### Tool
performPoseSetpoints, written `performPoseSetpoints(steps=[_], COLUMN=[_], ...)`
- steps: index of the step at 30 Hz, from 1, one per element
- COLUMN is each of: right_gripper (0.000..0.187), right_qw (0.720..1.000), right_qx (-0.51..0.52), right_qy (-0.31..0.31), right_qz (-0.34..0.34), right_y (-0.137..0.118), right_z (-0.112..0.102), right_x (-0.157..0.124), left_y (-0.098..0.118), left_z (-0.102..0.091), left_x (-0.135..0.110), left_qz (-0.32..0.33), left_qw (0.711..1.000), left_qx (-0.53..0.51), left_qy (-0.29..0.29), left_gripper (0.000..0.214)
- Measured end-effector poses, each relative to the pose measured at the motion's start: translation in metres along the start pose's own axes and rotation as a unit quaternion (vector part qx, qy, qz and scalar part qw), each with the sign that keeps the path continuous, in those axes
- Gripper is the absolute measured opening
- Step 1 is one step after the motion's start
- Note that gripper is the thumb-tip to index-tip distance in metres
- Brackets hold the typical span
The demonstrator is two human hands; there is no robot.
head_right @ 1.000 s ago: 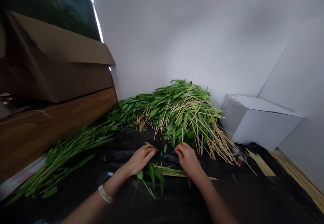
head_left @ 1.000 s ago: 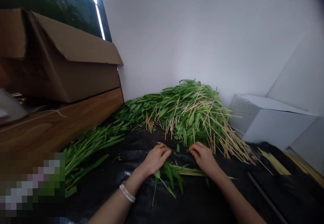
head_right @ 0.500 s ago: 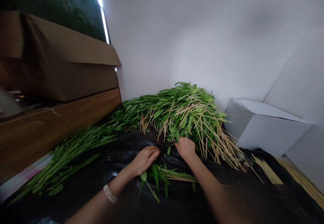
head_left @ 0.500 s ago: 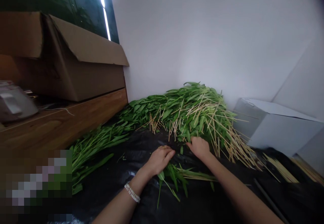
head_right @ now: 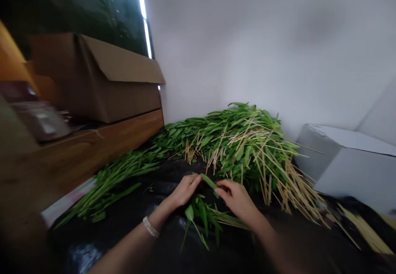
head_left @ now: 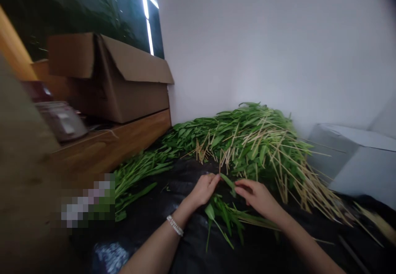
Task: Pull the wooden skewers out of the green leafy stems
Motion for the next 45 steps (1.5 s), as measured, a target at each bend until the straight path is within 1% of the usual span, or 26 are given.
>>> performPoseSetpoints(steps=[2,4,6,8,9,10,11,12,13,14,16,18,19,21,22,24,28,30,34,39,42,45], right_gripper=[0.028,0.03,0.032,0.033,0.033,0.033,0.033,0.033,0.032,0.032,0.032,0.032,0.032,0.032,0.033,0.033,0.032,0.032,0.032,0.03,0.029,0.029], right_qw=[0.995,0.991,0.986,0.982,0.98,0.979,0.978,0.978,0.978,0.979,0.98,0.98,0.98,0.979,0.978,0.976,0.975,0.976,0.976,0.974,0.972,0.973], right_qx=[-0.018,-0.055,-0.102,-0.139,-0.151,-0.158,-0.16,-0.16,-0.158,-0.156,-0.15,-0.145,-0.143,-0.143,-0.144,-0.148,-0.151,-0.15,-0.152,-0.159,-0.164,-0.165], right_qy=[0.074,0.083,0.093,0.092,0.091,0.091,0.091,0.093,0.093,0.092,0.091,0.094,0.095,0.102,0.106,0.111,0.108,0.107,0.103,0.112,0.116,0.112], right_qz=[-0.066,-0.092,-0.092,-0.09,-0.091,-0.093,-0.095,-0.096,-0.095,-0.093,-0.092,-0.096,-0.099,-0.105,-0.107,-0.111,-0.121,-0.119,-0.115,-0.119,-0.12,-0.12], right_y=[-0.012,-0.011,-0.002,0.005,0.007,0.008,0.009,0.01,0.01,0.011,0.012,0.013,0.013,0.013,0.013,0.012,0.01,0.009,0.008,0.007,0.008,0.008], right_z=[0.006,0.023,0.035,0.043,0.045,0.045,0.045,0.045,0.045,0.045,0.046,0.046,0.047,0.046,0.045,0.044,0.043,0.042,0.042,0.041,0.041,0.042], right_x=[-0.011,-0.019,-0.023,-0.024,-0.024,-0.024,-0.024,-0.024,-0.023,-0.022,-0.021,-0.021,-0.021,-0.022,-0.022,-0.024,-0.026,-0.026,-0.027,-0.028,-0.028,-0.028], left_y=[-0.005,-0.008,-0.008,-0.008,-0.012,-0.018,-0.028,-0.04,-0.052,-0.064,-0.089,-0.115,-0.125,-0.137,-0.14,-0.139,-0.132,-0.127,-0.108,-0.082,-0.074,-0.072], left_z=[-0.014,-0.031,-0.052,-0.082,-0.102,-0.126,-0.152,-0.18,-0.203,-0.222,-0.247,-0.26,-0.261,-0.259,-0.257,-0.255,-0.252,-0.255,-0.275,-0.303,-0.313,-0.319], left_x=[0.001,0.003,0.004,-0.002,-0.008,-0.019,-0.033,-0.053,-0.074,-0.096,-0.139,-0.179,-0.193,-0.211,-0.213,-0.211,-0.196,-0.19,-0.179,-0.159,-0.156,-0.161], left_qz=[-0.019,-0.028,-0.023,-0.013,-0.014,-0.027,-0.053,-0.095,-0.136,-0.174,-0.257,-0.344,-0.373,-0.406,-0.411,-0.413,-0.404,-0.403,-0.401,-0.381,-0.378,-0.378], left_qw=[0.999,0.998,0.999,0.999,0.997,0.993,0.983,0.963,0.936,0.906,0.844,0.793,0.781,0.775,0.776,0.773,0.769,0.765,0.756,0.75,0.739,0.732], left_qx=[-0.036,-0.044,-0.016,0.025,0.047,0.078,0.127,0.193,0.267,0.337,0.444,0.493,0.495,0.484,0.479,0.481,0.495,0.502,0.518,0.541,0.557,0.566], left_qy=[0.031,0.042,0.037,0.041,0.053,0.082,0.121,0.163,0.185,0.189,0.156,0.102,0.073,0.023,0.008,-0.003,0.002,0.009,0.023,0.016,0.02,0.027], left_gripper=[0.062,0.06,0.051,0.041,0.038,0.038,0.039,0.042,0.046,0.051,0.06,0.066,0.067,0.065,0.062,0.058,0.063,0.063,0.057,0.058,0.057,0.053])
Point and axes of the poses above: each hand's wrist, its own x-axis towards the middle knuckle, its own z-axis out of the palm, y = z × x, the point moved 10 cm from there along x, towards the middle knuckle, and after that the axes turned 6 degrees about z, right-handed, at the moved point
